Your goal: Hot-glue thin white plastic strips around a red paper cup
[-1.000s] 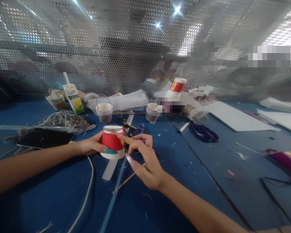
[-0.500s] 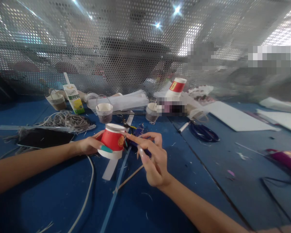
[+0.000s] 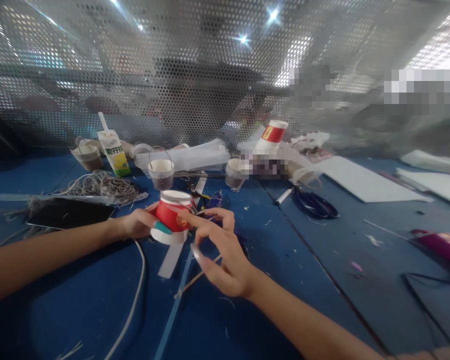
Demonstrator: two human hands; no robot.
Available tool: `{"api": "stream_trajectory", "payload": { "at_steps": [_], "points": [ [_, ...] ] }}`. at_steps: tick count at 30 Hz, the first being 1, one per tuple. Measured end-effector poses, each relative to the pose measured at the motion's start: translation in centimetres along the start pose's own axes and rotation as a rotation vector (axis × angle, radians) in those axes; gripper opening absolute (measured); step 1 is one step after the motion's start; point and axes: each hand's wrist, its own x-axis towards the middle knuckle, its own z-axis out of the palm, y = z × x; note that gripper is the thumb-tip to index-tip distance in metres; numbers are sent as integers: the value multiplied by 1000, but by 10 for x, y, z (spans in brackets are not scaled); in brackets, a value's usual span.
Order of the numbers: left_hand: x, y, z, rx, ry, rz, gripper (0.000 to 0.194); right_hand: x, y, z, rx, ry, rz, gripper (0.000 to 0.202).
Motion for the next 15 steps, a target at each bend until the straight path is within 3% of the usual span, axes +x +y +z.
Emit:
{"api": "stream_trajectory", "payload": {
  "at_steps": [7, 15],
  "points": [
    [-1, -2, -6, 3, -8, -38, 53, -2, 9, -1, -21, -7, -31, 7],
    [1, 3, 4, -95, -131, -30, 62, -5, 10, 2, 11, 153, 43, 21]
  ]
}}
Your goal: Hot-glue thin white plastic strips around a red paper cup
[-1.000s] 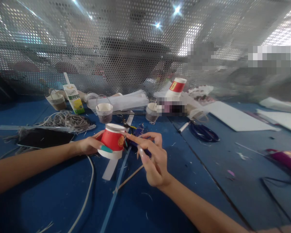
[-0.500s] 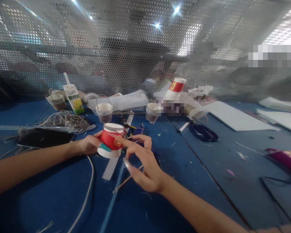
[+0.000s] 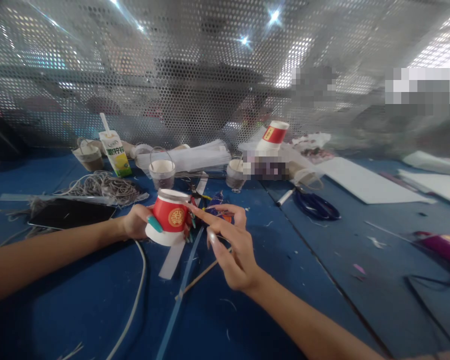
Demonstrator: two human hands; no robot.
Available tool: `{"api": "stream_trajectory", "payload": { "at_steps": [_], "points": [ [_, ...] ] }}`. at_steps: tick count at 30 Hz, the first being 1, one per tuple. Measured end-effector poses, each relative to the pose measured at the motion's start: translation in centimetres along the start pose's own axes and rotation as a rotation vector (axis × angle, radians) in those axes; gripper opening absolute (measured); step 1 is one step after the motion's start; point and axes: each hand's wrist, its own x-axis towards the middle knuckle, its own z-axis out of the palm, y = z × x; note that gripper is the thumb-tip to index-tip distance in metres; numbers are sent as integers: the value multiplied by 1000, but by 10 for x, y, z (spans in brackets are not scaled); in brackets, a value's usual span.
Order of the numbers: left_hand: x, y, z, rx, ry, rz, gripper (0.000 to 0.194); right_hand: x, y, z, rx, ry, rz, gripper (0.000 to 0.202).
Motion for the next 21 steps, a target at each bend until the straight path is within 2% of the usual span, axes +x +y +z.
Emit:
{"api": "stream_trajectory", "payload": {
  "at_steps": [4, 6, 8, 11, 14, 15, 17, 19, 21],
  "points": [
    [0, 1, -1, -2, -6, 11, 62, -1, 1, 3, 65, 178, -74, 20],
    [-2, 0, -2, 19, 64, 25, 61, -1, 2, 3, 91, 264, -89, 14],
    [-2, -1, -4, 51, 148, 36, 59, 1, 4, 3, 76, 291, -53, 8],
    [-1, -2, -4, 76, 248, 82, 52, 6, 7, 0, -63, 192, -3, 17],
    [1, -1, -2, 53, 288, 156, 50, 13, 13, -4, -343, 109, 13, 21],
    [2, -1, -1, 42, 288, 162, 50, 16, 15, -5, -455, 98, 69, 24],
    [3, 1, 1, 36, 297, 152, 49, 19, 18, -7, -647, 23, 277, 30],
    [3, 1, 2, 56, 338, 139, 48, 20, 18, -7, -704, -147, 471, 32],
    [4, 1, 2, 97, 406, 142, 46, 18, 17, -6, -685, -308, 520, 33]
  ]
}}
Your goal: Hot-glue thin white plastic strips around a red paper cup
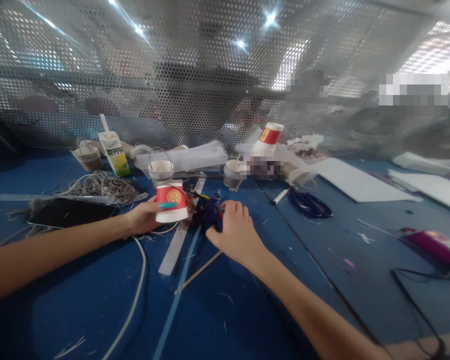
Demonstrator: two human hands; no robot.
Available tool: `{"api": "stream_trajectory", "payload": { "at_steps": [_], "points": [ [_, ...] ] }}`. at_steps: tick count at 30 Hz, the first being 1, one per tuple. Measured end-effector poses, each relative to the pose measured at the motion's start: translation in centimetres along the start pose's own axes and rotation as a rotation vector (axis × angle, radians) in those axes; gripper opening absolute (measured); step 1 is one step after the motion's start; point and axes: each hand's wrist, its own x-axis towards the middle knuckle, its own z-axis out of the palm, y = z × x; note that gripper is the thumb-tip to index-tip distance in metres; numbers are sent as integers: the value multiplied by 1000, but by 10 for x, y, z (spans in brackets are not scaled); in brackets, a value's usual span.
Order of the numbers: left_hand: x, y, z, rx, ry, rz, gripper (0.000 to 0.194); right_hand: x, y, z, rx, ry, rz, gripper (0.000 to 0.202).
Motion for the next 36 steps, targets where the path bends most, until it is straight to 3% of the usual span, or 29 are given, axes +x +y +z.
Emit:
{"api": "stream_trajectory", "payload": {
  "at_steps": [2, 5, 9, 12, 15, 18, 21, 24, 30, 36],
  "points": [
    [1, -1, 0, 52, 68, 25, 46, -3, -1, 3, -44, -28, -64, 35],
    [2, -4, 1, 178, 160, 121, 53, -5, 3, 10, -113, 54, -100, 33],
    [0, -7, 0, 528, 221, 230, 65, 1, 12, 15, -56, 101, -105, 22],
    [-1, -10, -1, 774, 307, 267, 67, 6, 15, 11, -1, 105, -98, 18],
    [0, -7, -2, 843, 367, 260, 69, 9, 15, 3, 91, 117, -134, 15],
    [3, 6, -4, 782, 302, 213, 70, 11, 16, -3, 207, 132, -184, 14],
    [6, 26, -10, 779, 141, 129, 67, 9, 17, -5, 330, 145, -200, 9],
    [6, 42, -20, 848, 105, 24, 68, 4, 15, -5, 438, 163, -185, 9],
    [6, 40, -41, 693, 22, -8, 64, -2, 0, -9, 513, 178, -206, 13],
    [9, 47, -46, 756, -184, -5, 72, -6, -7, -11, 505, 165, -229, 13]
  ]
}}
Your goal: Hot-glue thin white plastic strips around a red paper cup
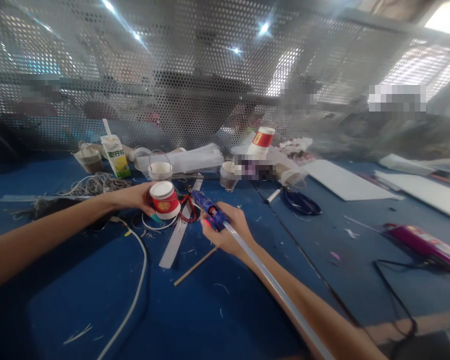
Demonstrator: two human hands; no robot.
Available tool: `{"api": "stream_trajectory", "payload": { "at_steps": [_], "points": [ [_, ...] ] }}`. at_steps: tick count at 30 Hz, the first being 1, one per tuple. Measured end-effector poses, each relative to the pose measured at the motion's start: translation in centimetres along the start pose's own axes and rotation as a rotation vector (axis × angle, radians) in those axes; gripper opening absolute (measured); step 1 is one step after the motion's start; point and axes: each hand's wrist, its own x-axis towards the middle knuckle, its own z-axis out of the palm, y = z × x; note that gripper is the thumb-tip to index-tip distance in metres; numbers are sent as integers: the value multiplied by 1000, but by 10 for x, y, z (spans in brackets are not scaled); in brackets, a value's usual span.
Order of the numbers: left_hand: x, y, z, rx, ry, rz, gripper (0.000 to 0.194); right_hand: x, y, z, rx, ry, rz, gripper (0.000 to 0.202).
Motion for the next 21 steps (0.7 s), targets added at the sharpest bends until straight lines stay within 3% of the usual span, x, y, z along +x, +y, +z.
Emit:
{"api": "stream_trajectory", "payload": {
  "at_steps": [7, 9, 12, 16, 19, 21],
  "points": [
    [-16, 28, -25, 396, 106, -164, 61, -1, -10, 1, -44, -22, -107, 9],
    [-26, 37, -24, 588, 166, -95, 62, -3, -11, 4, -77, 3, -126, 7],
    [-40, 51, -10, 820, 269, -5, 59, -4, -10, 8, -115, 58, -144, 8],
    [-50, 71, 19, 1101, 425, -98, 57, -5, -6, 11, -141, 90, -160, 10],
    [-48, 78, 33, 1141, 614, -28, 82, -4, -6, 12, -140, 96, -180, 10],
    [-42, 74, 37, 1083, 625, 58, 98, -4, -6, 14, -126, 108, -198, 11]
  ]
}}
